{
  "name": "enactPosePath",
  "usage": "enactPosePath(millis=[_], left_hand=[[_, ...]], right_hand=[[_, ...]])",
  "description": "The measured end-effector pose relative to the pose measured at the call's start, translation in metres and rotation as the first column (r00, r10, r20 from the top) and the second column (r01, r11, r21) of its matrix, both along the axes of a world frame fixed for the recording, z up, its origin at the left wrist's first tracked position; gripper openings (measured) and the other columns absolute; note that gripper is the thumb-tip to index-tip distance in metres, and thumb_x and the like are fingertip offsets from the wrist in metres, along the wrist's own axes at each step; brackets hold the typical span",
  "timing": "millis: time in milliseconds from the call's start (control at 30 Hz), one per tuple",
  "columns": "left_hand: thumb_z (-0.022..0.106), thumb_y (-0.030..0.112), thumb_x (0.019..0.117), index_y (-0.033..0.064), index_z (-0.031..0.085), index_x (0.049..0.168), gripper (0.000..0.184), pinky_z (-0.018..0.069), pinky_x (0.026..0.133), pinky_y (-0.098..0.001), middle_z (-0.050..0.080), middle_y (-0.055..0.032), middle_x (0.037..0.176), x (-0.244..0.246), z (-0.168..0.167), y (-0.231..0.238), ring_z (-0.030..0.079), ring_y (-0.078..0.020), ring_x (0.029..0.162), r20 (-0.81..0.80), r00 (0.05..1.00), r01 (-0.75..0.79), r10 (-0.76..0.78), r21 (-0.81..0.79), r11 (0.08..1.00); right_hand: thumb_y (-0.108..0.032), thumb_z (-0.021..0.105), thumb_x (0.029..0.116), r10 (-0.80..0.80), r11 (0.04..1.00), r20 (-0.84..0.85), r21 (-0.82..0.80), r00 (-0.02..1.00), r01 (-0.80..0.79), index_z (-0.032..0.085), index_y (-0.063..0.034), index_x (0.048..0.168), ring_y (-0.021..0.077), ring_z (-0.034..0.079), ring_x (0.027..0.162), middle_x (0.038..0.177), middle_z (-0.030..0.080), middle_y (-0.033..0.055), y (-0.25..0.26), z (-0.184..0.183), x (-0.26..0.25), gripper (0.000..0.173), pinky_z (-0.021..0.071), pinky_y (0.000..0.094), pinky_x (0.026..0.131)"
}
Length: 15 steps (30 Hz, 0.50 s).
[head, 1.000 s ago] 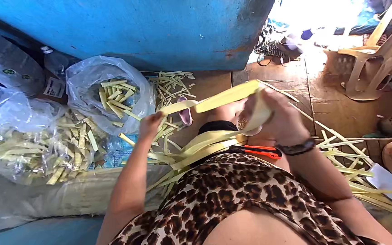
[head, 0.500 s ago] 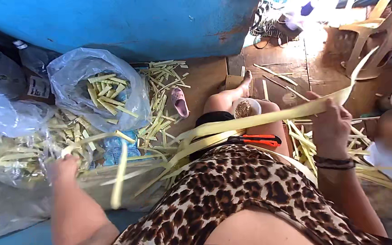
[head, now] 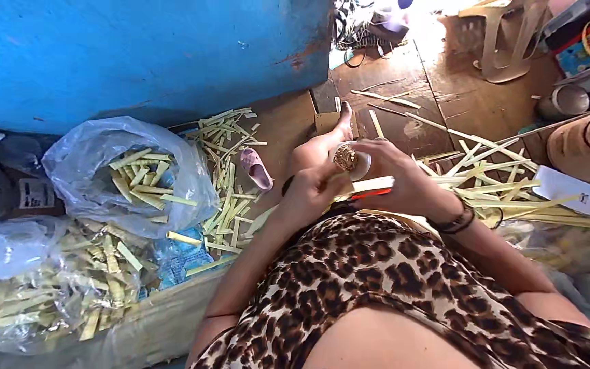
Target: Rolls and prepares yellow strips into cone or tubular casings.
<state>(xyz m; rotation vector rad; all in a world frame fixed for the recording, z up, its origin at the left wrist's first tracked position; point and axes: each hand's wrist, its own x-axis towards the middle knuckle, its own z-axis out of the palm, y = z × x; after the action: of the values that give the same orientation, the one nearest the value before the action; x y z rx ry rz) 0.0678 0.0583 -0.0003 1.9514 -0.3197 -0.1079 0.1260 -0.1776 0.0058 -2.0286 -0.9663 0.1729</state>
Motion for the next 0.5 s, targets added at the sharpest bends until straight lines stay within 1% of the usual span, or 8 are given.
enactPosePath(millis=[67, 100, 167, 233, 267, 333, 433, 500], left_hand=[[0.058, 0.020, 0.1040, 0.0061, 0.070, 0.103, 0.019, 0.0503, 0.057, -0.0201, 0.065, 0.0013, 0.078, 0.001, 0.011, 0.004, 0.056, -0.0025, 0.061, 0.022, 0.999, 0.035, -0.035, -0.036, 0.999], [0.059, 0.020, 0.1037, 0.0071, 0.071, 0.104, 0.018, 0.0477, 0.054, -0.0191, 0.064, 0.0017, 0.076, 0.000, 0.015, 0.020, 0.054, -0.0019, 0.059, 0.017, 1.000, -0.006, 0.006, -0.008, 1.000], [0.057, 0.018, 0.1041, 0.0054, 0.070, 0.107, 0.018, 0.0484, 0.057, -0.0217, 0.065, -0.0019, 0.081, -0.006, 0.022, 0.064, 0.055, -0.0044, 0.061, -0.024, 0.991, -0.128, 0.131, 0.085, 0.988], [0.055, 0.015, 0.1045, 0.0077, 0.069, 0.107, 0.016, 0.0499, 0.061, -0.0166, 0.066, 0.0032, 0.084, -0.012, 0.026, 0.092, 0.058, 0.0007, 0.066, -0.054, 0.974, -0.215, 0.220, 0.084, 0.973], [0.056, 0.015, 0.1043, 0.0097, 0.070, 0.106, 0.015, 0.0523, 0.063, -0.0145, 0.068, 0.0068, 0.084, -0.013, 0.029, 0.092, 0.061, 0.0032, 0.068, -0.060, 0.972, -0.226, 0.228, 0.038, 0.973], [0.058, 0.015, 0.1020, 0.0096, 0.071, 0.102, 0.014, 0.0511, 0.058, -0.0138, 0.067, 0.0087, 0.079, -0.013, 0.034, 0.066, 0.059, 0.0041, 0.064, -0.040, 0.983, -0.179, 0.177, -0.065, 0.982], [0.063, 0.018, 0.1008, 0.0091, 0.073, 0.101, 0.013, 0.0490, 0.055, -0.0142, 0.067, 0.0085, 0.078, -0.007, 0.036, 0.035, 0.056, 0.0035, 0.061, 0.004, 0.998, -0.061, 0.062, -0.159, 0.985], [0.062, 0.020, 0.1015, 0.0130, 0.073, 0.102, 0.013, 0.0506, 0.058, -0.0118, 0.069, 0.0116, 0.083, -0.010, 0.041, 0.047, 0.059, 0.0057, 0.065, 0.008, 0.997, -0.074, 0.076, -0.145, 0.987]], right_hand=[[-0.025, 0.087, 0.0745, 0.041, 0.999, 0.064, -0.010, 0.997, -0.040, 0.060, -0.0090, 0.139, 0.0186, 0.068, 0.100, 0.109, 0.072, 0.0040, 0.019, 0.005, 0.001, 0.072, 0.0558, 0.0435, 0.093], [-0.017, 0.083, 0.0775, 0.030, 1.000, 0.052, 0.000, 0.998, -0.030, 0.062, -0.0085, 0.136, 0.0155, 0.064, 0.074, 0.085, 0.068, 0.0016, 0.019, 0.005, 0.005, 0.063, 0.0574, 0.0389, 0.069], [-0.016, 0.075, 0.0857, -0.057, 0.998, 0.017, -0.024, 0.998, 0.057, 0.066, -0.0105, 0.132, 0.0165, 0.057, 0.060, 0.075, 0.063, 0.0035, 0.002, 0.014, 0.023, 0.047, 0.0512, 0.0397, 0.055], [-0.027, 0.079, 0.0841, -0.061, 0.998, 0.031, -0.021, 0.998, 0.061, 0.064, -0.0089, 0.133, 0.0159, 0.062, 0.084, 0.106, 0.066, 0.0083, -0.012, 0.025, 0.043, 0.054, 0.0558, 0.0372, 0.075], [-0.033, 0.083, 0.0804, -0.023, 0.999, 0.023, -0.022, 0.999, 0.024, 0.061, -0.0084, 0.138, 0.0184, 0.063, 0.101, 0.121, 0.063, 0.0106, -0.011, 0.029, 0.048, 0.066, 0.0572, 0.0391, 0.088], [-0.033, 0.094, 0.0687, 0.052, 0.999, -0.046, -0.004, 0.998, -0.052, 0.054, -0.0086, 0.145, 0.0254, 0.061, 0.122, 0.137, 0.059, 0.0132, 0.013, 0.030, 0.036, 0.089, 0.0541, 0.0487, 0.099], [-0.016, 0.092, 0.0705, 0.223, 0.962, -0.096, 0.182, 0.970, -0.203, 0.054, -0.0015, 0.143, 0.0149, 0.067, 0.111, 0.126, 0.068, 0.0109, 0.056, 0.017, 0.011, 0.083, 0.0577, 0.0331, 0.096], [-0.002, 0.083, 0.0749, 0.247, 0.945, -0.158, 0.256, 0.956, -0.202, 0.058, -0.0007, 0.139, 0.0112, 0.070, 0.091, 0.108, 0.072, 0.0089, 0.053, 0.015, 0.014, 0.069, 0.0608, 0.0299, 0.081]])
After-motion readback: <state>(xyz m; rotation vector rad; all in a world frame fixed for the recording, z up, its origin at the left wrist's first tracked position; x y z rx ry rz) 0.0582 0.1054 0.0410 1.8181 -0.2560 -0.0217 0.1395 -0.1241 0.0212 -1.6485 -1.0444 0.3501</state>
